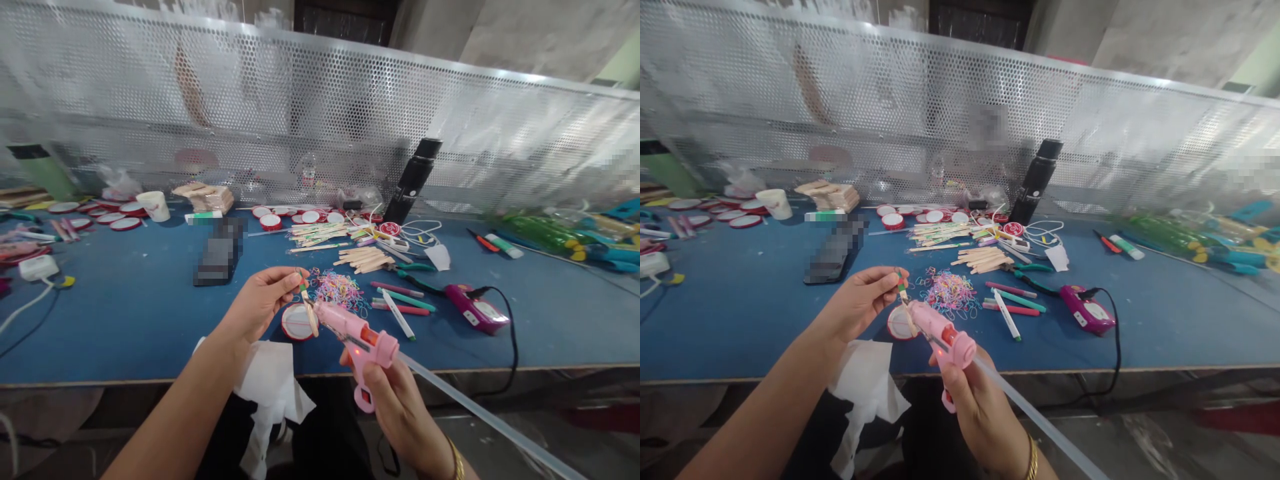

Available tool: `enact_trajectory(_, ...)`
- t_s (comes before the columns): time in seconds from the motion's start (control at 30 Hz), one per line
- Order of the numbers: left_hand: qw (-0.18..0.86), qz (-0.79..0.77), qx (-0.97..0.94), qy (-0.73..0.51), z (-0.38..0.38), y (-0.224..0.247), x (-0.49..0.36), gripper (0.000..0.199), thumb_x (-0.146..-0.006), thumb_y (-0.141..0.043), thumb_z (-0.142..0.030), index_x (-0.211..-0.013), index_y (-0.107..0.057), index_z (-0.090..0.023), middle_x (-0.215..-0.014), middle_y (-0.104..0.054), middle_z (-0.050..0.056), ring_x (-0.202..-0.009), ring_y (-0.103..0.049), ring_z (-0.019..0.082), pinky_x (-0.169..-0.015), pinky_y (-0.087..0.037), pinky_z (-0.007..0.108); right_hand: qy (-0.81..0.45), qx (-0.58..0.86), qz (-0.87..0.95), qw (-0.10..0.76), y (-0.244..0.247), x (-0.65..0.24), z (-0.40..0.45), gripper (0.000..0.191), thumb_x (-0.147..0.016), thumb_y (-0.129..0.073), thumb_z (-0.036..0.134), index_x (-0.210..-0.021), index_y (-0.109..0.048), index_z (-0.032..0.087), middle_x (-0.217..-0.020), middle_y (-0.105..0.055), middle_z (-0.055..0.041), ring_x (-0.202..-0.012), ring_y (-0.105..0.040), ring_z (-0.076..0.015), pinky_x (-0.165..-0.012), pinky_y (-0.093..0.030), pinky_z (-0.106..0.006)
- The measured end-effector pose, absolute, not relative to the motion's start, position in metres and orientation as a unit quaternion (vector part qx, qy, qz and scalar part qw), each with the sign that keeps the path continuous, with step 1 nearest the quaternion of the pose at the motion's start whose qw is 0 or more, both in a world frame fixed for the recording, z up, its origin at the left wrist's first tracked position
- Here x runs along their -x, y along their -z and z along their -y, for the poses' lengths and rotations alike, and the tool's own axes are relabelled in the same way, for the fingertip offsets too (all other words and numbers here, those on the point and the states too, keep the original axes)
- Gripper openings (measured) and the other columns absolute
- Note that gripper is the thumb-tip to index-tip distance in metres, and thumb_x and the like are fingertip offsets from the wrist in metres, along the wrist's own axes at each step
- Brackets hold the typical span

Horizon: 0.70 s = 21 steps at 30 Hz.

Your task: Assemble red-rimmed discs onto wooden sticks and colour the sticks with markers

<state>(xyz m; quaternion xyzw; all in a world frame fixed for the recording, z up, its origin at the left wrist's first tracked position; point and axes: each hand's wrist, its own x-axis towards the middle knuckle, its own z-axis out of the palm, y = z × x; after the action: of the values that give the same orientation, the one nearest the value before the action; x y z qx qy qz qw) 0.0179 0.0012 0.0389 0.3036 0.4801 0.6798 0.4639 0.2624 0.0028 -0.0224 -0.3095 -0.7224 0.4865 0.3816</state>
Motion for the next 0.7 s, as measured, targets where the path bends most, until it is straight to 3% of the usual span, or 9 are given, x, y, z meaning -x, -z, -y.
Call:
enact_trajectory(0.4, 0.466, -0.472, -0.315, -0.679, -0.002, -0.036, -0.016, 0.032, -0.06, -0.095, -0.037, -0.082, -0.084, -0.017, -0.083, -0.074, 0.007, -0.064, -0.05, 0.007, -0.056, -0.041, 0.018, -0.452, 0.32, 0.744, 0.373, 0.03, -0.273, -0.002, 0.045, -0.102, -0.044, 0.052, -0.108, -0.075, 0.019, -0.103, -0.071, -0.0101, -0.09, -0.066, -0.0207, -0.078, -0.059, -0.029)
enact_trajectory(0.53, 0.471, -0.471, -0.313, -0.677, -0.002, -0.037, -0.017, 0.034, -0.056, -0.096, -0.036, -0.08, -0.084, -0.016, -0.087, -0.076, 0.008, -0.068, -0.054, 0.007, -0.057, -0.042, 0.016, -0.452, 0.318, 0.745, 0.373, 0.029, -0.27, -0.003, 0.046, -0.102, -0.043, 0.054, -0.101, -0.075, 0.02, -0.101, -0.069, -0.0091, -0.087, -0.065, -0.0201, -0.077, -0.058, -0.03)
enact_trajectory(0.7, 0.472, -0.474, -0.309, -0.676, -0.002, -0.038, -0.018, 0.035, -0.056, -0.097, -0.037, -0.08, -0.084, -0.017, -0.085, -0.076, 0.007, -0.068, -0.055, 0.007, -0.057, -0.043, 0.014, -0.464, 0.331, 0.737, 0.362, 0.026, -0.266, -0.003, 0.047, -0.1, -0.045, 0.057, -0.102, -0.074, 0.02, -0.095, -0.067, -0.0074, -0.07, -0.06, -0.0157, -0.064, -0.056, -0.027)
